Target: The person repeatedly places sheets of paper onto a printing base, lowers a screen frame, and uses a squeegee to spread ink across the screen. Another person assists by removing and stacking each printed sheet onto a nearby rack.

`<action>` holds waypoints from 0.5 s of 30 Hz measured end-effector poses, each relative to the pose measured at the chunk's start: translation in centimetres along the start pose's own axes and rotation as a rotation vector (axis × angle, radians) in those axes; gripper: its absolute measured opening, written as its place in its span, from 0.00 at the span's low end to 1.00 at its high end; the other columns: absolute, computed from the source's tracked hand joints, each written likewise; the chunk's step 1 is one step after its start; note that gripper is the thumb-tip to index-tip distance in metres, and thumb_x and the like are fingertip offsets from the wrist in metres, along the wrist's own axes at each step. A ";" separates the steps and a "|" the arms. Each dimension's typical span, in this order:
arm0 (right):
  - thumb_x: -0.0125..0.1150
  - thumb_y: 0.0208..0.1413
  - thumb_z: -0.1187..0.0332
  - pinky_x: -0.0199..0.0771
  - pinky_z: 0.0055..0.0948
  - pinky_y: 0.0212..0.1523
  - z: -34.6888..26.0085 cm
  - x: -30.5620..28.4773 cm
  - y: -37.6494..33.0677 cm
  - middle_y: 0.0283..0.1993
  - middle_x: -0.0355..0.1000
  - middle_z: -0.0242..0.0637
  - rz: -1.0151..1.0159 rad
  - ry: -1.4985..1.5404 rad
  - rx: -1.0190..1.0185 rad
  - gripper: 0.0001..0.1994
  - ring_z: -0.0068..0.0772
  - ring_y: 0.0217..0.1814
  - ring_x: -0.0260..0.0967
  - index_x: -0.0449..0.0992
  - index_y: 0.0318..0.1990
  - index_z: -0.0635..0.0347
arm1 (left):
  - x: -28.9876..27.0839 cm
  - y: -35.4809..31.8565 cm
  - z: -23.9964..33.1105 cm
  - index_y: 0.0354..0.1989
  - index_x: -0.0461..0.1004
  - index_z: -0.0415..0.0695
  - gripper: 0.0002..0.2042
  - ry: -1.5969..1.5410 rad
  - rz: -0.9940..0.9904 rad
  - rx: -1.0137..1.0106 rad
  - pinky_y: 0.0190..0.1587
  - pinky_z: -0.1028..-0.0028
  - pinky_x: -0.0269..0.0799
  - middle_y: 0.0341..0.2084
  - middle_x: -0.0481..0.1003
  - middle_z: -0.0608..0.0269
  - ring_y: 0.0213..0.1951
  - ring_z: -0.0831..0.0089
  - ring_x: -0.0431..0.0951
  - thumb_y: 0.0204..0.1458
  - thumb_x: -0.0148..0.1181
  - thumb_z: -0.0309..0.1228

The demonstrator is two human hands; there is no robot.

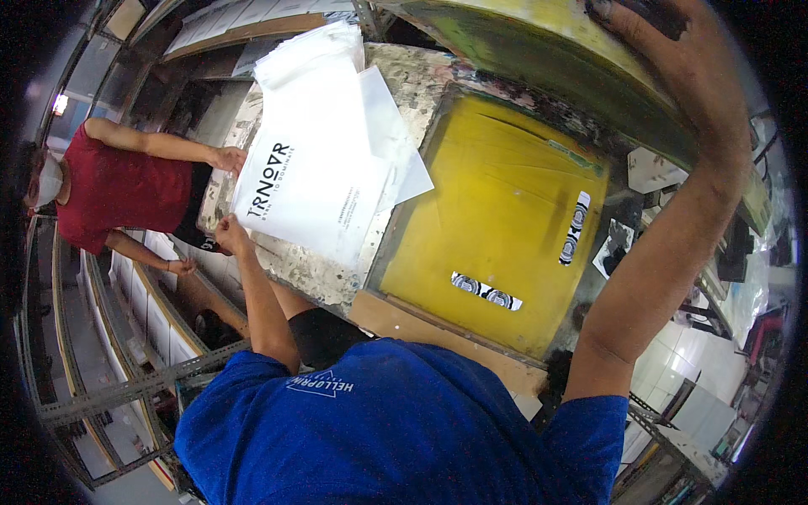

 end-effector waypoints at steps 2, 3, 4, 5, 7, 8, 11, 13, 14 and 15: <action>0.72 0.50 0.65 0.78 0.30 0.42 -4.8 1.5 -0.2 0.38 0.82 0.41 0.052 0.129 0.001 0.19 0.30 0.37 0.78 0.83 0.49 0.64 | 0.1 0.0 1.1 0.48 0.76 0.32 0.16 0.201 0.112 0.219 0.54 0.57 0.71 0.44 0.78 0.45 0.48 0.53 0.77 0.57 0.66 0.31; 0.71 0.50 0.65 0.77 0.30 0.42 -6.1 2.0 0.1 0.37 0.82 0.40 0.056 0.161 -0.011 0.19 0.29 0.35 0.77 0.83 0.48 0.66 | 0.9 0.1 0.8 0.50 0.75 0.32 0.18 0.227 0.162 0.391 0.56 0.55 0.70 0.46 0.77 0.42 0.51 0.50 0.76 0.56 0.67 0.32; 0.71 0.49 0.66 0.76 0.30 0.41 -7.2 2.0 -0.2 0.36 0.83 0.39 0.061 0.143 0.002 0.18 0.28 0.34 0.76 0.83 0.46 0.69 | 3.8 -2.9 4.0 0.52 0.75 0.33 0.21 0.127 0.075 0.608 0.60 0.54 0.68 0.49 0.76 0.42 0.53 0.48 0.74 0.55 0.68 0.35; 0.71 0.49 0.66 0.76 0.29 0.41 -7.2 1.7 -0.4 0.37 0.83 0.39 0.049 0.088 0.016 0.19 0.28 0.34 0.76 0.83 0.46 0.69 | 5.9 -6.0 7.8 0.55 0.74 0.34 0.25 0.027 -0.029 0.822 0.63 0.54 0.65 0.52 0.76 0.41 0.56 0.45 0.73 0.54 0.69 0.38; 0.71 0.49 0.66 0.76 0.29 0.42 -7.3 1.2 0.1 0.37 0.83 0.39 0.016 0.097 0.044 0.19 0.28 0.34 0.76 0.83 0.46 0.68 | 10.9 -11.6 10.0 0.56 0.76 0.40 0.24 0.206 -0.311 0.879 0.68 0.50 0.56 0.61 0.71 0.46 0.65 0.45 0.66 0.54 0.69 0.39; 0.71 0.49 0.66 0.76 0.29 0.42 -6.8 0.9 0.4 0.37 0.83 0.39 -0.001 0.129 0.082 0.18 0.28 0.35 0.76 0.83 0.46 0.68 | 13.1 -15.2 11.5 0.58 0.76 0.46 0.24 0.206 -0.503 1.001 0.69 0.45 0.52 0.66 0.67 0.51 0.70 0.48 0.60 0.56 0.66 0.45; 0.71 0.49 0.65 0.75 0.29 0.42 -8.2 1.4 0.2 0.37 0.83 0.39 0.047 -0.039 0.065 0.18 0.28 0.34 0.76 0.84 0.46 0.68 | 16.8 -24.9 15.6 0.64 0.72 0.54 0.30 0.618 -0.913 1.240 0.73 0.40 0.41 0.71 0.62 0.60 0.74 0.47 0.50 0.59 0.54 0.58; 0.71 0.49 0.63 0.75 0.30 0.42 -8.6 1.3 0.0 0.36 0.83 0.40 0.076 -0.150 -0.001 0.19 0.29 0.34 0.76 0.84 0.45 0.67 | 17.5 -29.1 16.1 0.69 0.68 0.55 0.33 0.502 -1.049 1.288 0.74 0.39 0.37 0.72 0.59 0.60 0.75 0.46 0.47 0.59 0.51 0.60; 0.71 0.50 0.62 0.75 0.30 0.42 -8.0 1.1 0.1 0.36 0.82 0.40 0.074 -0.162 -0.030 0.19 0.29 0.33 0.75 0.84 0.45 0.67 | 17.8 -31.0 16.4 0.71 0.64 0.55 0.35 0.490 -1.164 1.280 0.74 0.41 0.37 0.74 0.56 0.61 0.76 0.46 0.45 0.59 0.51 0.60; 0.71 0.50 0.61 0.75 0.31 0.41 -7.6 0.8 -0.1 0.35 0.82 0.41 0.063 -0.194 -0.024 0.19 0.30 0.33 0.75 0.84 0.45 0.67 | 17.8 -33.4 16.9 0.71 0.63 0.55 0.35 0.423 -1.239 1.317 0.74 0.42 0.37 0.74 0.55 0.61 0.76 0.46 0.45 0.59 0.52 0.60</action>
Point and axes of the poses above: each hand's wrist, its own y-axis towards the middle knuckle, its own x-axis out of the palm, z = x × y, the point moved 2 cm from there along y, towards the middle knuckle
